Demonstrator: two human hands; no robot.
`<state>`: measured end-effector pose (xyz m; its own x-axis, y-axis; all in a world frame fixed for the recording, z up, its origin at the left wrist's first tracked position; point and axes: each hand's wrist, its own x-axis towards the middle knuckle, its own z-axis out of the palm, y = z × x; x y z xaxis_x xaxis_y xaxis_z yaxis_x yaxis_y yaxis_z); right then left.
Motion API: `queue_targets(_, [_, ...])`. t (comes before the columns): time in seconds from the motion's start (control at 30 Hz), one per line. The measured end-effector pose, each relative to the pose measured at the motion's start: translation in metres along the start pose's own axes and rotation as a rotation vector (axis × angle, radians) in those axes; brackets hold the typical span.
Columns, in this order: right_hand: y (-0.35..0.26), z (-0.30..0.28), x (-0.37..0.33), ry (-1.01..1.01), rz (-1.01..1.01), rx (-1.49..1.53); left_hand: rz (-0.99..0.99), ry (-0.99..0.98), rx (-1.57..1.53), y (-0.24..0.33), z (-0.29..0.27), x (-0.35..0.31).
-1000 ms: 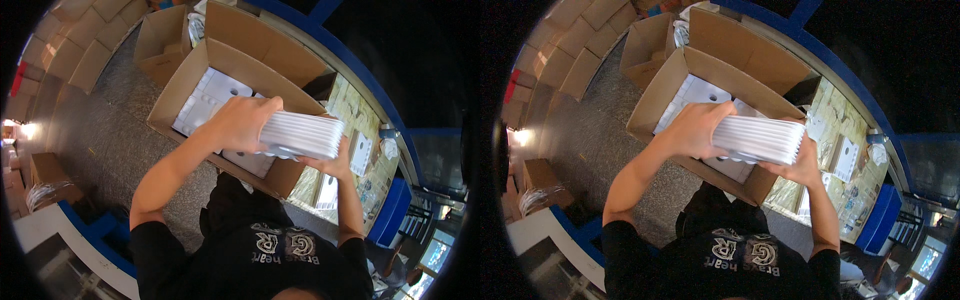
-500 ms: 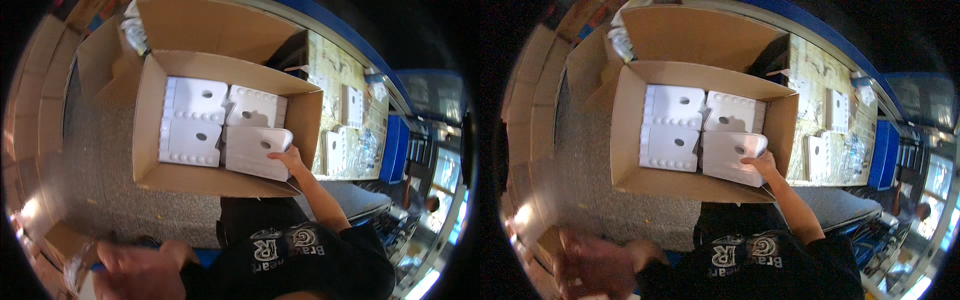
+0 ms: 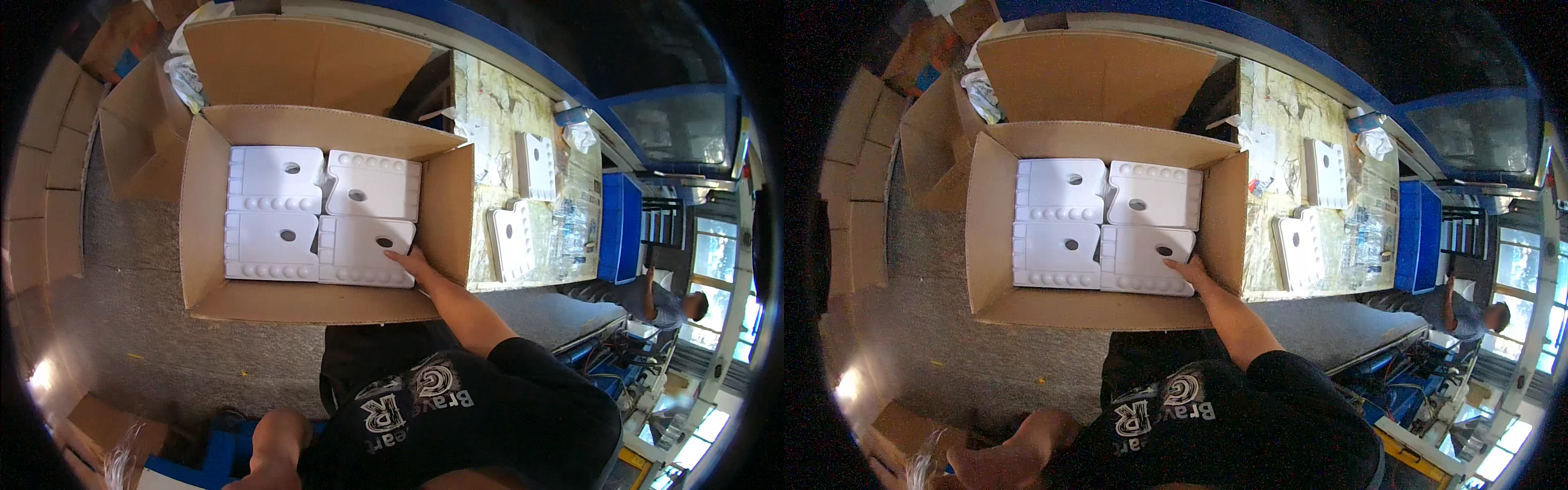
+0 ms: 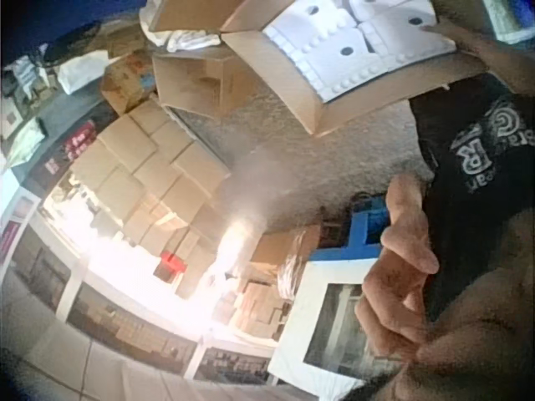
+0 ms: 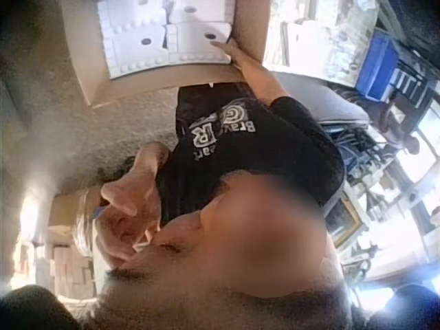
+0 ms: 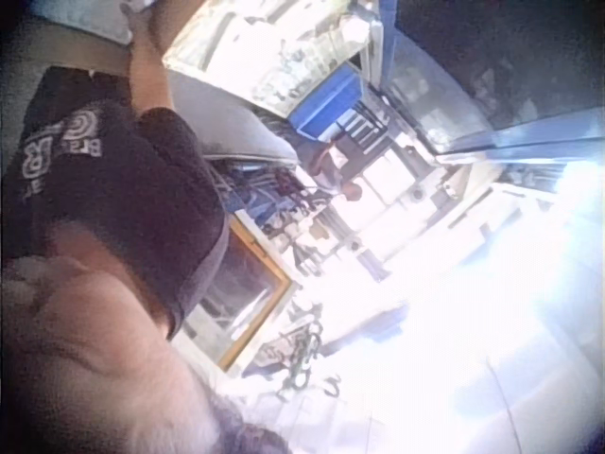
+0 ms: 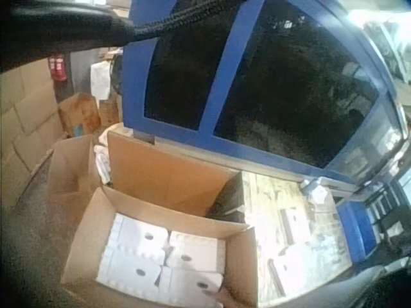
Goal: The person wipes white plastic trays with a cloth, stacks them, and places them into a cardboard box. The person handles the trays one by one, aligns them, and packs them neatly.
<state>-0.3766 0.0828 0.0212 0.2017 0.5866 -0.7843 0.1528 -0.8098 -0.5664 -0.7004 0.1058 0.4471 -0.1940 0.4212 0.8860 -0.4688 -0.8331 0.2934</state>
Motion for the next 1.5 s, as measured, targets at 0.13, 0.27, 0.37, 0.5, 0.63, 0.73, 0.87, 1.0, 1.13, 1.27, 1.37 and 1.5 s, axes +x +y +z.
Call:
queue_targets(0.13, [0.020, 0.016, 0.011, 0.174, -0.123, -0.244, -0.284, -0.038, 0.042, 0.034, 0.010, 0.008])
queue_targets(0.27, [0.025, 0.022, 0.016, 0.220, -0.107, -0.342, -0.229, -0.028, 0.143, 0.050, 0.020, 0.003])
queue_targets(0.37, [0.024, 0.025, 0.020, 0.324, 0.029, -0.454, 0.070, 0.026, 0.216, 0.043, 0.030, -0.007])
queue_targets(0.5, [0.015, 0.029, 0.017, 0.355, 0.007, -0.542, 0.120, -0.097, 0.010, 0.031, 0.037, -0.005])
queue_targets(0.63, [-0.009, 0.027, -0.006, 0.438, -0.097, -0.649, 0.193, -0.161, -0.193, 0.021, 0.046, 0.001])
queue_targets(0.73, [-0.033, 0.025, -0.030, 0.429, -0.503, -0.846, 0.150, -0.175, -0.157, 0.020, 0.055, 0.001])
queue_targets(0.87, [-0.061, 0.052, -0.037, -0.179, -0.840, -1.325, 0.213, -0.112, -0.193, 0.018, 0.066, 0.000])
queue_targets(1.0, [-0.072, 0.112, -0.016, -0.312, -0.765, -1.027, 0.154, 0.054, 0.000, 0.024, 0.076, -0.001])
queue_targets(1.13, [-0.076, 0.159, -0.008, -0.328, -0.559, -1.022, 0.049, 0.331, 0.235, 0.049, 0.087, -0.019])
queue_targets(1.27, [-0.080, 0.177, -0.024, -0.191, -0.422, -1.005, -0.139, -0.054, 0.229, 0.097, 0.056, -0.016])
queue_targets(1.37, [-0.077, 0.178, -0.035, -0.193, -0.490, -0.986, -0.211, 0.230, 0.378, 0.116, 0.075, -0.020])
queue_targets(1.5, [-0.064, 0.183, -0.035, -0.224, -0.400, -0.854, -0.139, 0.200, 0.329, 0.113, 0.075, -0.027])
